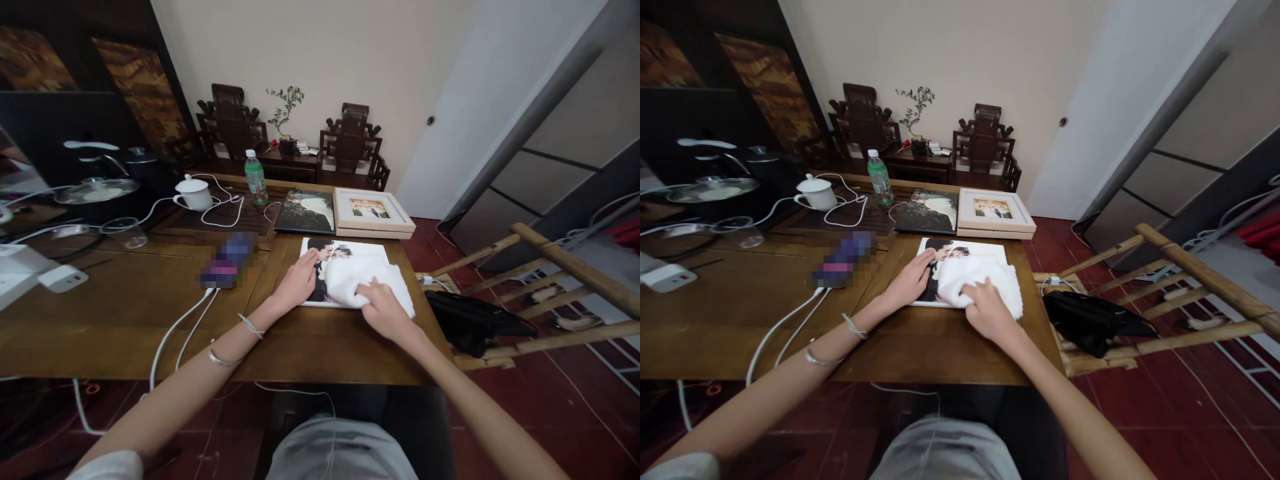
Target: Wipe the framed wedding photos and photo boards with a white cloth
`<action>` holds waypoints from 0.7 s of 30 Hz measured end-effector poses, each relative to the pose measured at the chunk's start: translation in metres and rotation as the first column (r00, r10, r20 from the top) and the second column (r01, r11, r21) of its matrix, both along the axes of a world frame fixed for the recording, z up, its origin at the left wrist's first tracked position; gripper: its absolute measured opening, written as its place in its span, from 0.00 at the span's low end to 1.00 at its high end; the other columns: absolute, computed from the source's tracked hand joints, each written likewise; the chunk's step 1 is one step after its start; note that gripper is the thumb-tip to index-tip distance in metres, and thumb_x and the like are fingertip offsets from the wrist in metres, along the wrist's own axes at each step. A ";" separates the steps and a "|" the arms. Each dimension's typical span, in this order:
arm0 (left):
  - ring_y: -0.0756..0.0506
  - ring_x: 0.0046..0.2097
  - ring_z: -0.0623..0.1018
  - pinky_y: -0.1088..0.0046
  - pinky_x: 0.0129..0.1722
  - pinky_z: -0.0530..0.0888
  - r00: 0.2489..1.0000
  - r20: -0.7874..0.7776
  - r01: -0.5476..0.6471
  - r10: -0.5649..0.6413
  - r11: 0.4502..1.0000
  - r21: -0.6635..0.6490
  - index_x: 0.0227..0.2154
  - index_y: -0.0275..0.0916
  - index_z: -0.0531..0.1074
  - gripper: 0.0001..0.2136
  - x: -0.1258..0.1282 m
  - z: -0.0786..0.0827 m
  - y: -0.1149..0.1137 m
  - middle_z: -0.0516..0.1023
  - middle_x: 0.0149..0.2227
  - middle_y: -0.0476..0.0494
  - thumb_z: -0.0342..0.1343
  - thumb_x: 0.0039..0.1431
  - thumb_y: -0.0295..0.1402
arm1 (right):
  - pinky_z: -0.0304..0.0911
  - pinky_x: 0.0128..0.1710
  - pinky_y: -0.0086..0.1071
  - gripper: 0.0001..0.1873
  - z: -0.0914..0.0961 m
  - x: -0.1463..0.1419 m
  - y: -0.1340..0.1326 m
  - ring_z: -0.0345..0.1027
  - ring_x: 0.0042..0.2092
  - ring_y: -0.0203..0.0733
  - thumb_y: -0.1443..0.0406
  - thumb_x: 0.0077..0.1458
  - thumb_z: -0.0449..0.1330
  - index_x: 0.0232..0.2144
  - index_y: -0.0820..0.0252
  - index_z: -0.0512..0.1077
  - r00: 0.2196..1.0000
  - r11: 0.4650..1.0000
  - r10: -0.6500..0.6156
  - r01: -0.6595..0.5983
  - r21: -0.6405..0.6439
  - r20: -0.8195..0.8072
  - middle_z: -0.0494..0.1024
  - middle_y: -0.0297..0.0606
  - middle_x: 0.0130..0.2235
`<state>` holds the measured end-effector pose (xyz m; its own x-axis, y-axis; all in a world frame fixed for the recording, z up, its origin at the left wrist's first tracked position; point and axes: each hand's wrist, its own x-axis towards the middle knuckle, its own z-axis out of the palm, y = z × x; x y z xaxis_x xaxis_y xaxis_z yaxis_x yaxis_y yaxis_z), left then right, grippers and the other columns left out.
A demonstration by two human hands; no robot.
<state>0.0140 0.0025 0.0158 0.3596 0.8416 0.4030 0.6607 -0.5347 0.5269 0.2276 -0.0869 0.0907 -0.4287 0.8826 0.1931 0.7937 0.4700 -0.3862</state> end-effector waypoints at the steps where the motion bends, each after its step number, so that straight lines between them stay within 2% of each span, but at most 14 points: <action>1: 0.40 0.66 0.60 0.56 0.64 0.60 1.000 0.001 -0.006 0.006 1.000 -0.005 0.58 0.31 0.62 0.22 0.001 0.000 0.000 0.61 0.64 0.32 0.40 0.63 0.26 | 0.51 0.56 0.40 0.18 0.001 0.000 -0.014 0.69 0.35 0.44 0.77 0.37 0.46 0.27 0.56 0.70 1.000 0.999 0.028 -0.028 -0.020 -0.004 0.77 0.35 0.29; 4: 0.41 0.66 0.59 0.56 0.64 0.60 1.000 0.011 0.003 -0.003 1.000 -0.005 0.58 0.32 0.62 0.22 0.001 0.000 0.000 0.61 0.64 0.33 0.41 0.62 0.26 | 0.51 0.57 0.40 0.17 0.008 -0.002 -0.041 0.69 0.33 0.43 0.78 0.36 0.46 0.25 0.55 0.67 0.996 0.993 0.085 -0.085 -0.081 -0.008 0.76 0.33 0.28; 7: 0.41 0.66 0.60 0.55 0.64 0.60 1.000 0.021 0.010 -0.010 1.000 -0.003 0.58 0.34 0.62 0.22 0.001 0.000 0.000 0.62 0.63 0.34 0.41 0.62 0.26 | 0.56 0.52 0.36 0.16 0.015 -0.005 -0.035 0.68 0.31 0.42 0.77 0.37 0.46 0.24 0.56 0.68 0.997 0.992 0.083 -0.082 -0.094 0.000 0.75 0.33 0.25; 9: 0.41 0.66 0.60 0.55 0.64 0.60 1.000 0.018 0.007 -0.006 1.000 -0.009 0.58 0.33 0.63 0.22 0.000 0.000 0.000 0.62 0.63 0.34 0.41 0.62 0.26 | 0.59 0.45 0.32 0.15 0.017 -0.007 -0.014 0.68 0.32 0.43 0.76 0.39 0.47 0.24 0.57 0.69 0.998 0.994 0.063 -0.064 -0.087 -0.019 0.76 0.35 0.26; 12: 0.41 0.66 0.60 0.55 0.64 0.60 1.000 0.011 0.010 -0.010 1.000 -0.006 0.58 0.32 0.63 0.21 -0.001 0.001 0.001 0.62 0.63 0.33 0.40 0.63 0.26 | 0.58 0.37 0.29 0.15 0.017 -0.010 0.029 0.68 0.33 0.43 0.74 0.41 0.47 0.25 0.59 0.72 0.998 0.997 0.025 -0.028 -0.066 -0.053 0.79 0.39 0.30; 17: 0.41 0.66 0.60 0.57 0.65 0.59 0.999 0.004 0.037 -0.037 0.999 0.016 0.58 0.32 0.63 0.21 -0.003 0.002 0.001 0.62 0.63 0.33 0.40 0.63 0.27 | 0.57 0.37 0.29 0.15 0.017 -0.022 0.098 0.69 0.35 0.45 0.74 0.43 0.48 0.27 0.63 0.74 0.999 0.999 -0.044 0.044 0.015 -0.020 0.80 0.44 0.33; 21: 0.40 0.66 0.60 0.55 0.65 0.59 0.999 0.015 0.037 -0.037 0.999 0.000 0.58 0.33 0.63 0.21 -0.004 0.003 0.001 0.62 0.64 0.34 0.40 0.63 0.27 | 0.57 0.35 0.28 0.17 0.017 -0.031 0.126 0.69 0.33 0.43 0.74 0.44 0.48 0.30 0.65 0.75 0.996 0.996 -0.090 0.090 0.008 -0.021 0.80 0.45 0.33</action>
<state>0.0098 0.0034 0.0183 0.3842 0.8280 0.4083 0.6326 -0.5583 0.5369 0.1962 0.0392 0.1075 -0.3435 0.9156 0.2091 0.8250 0.4006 -0.3987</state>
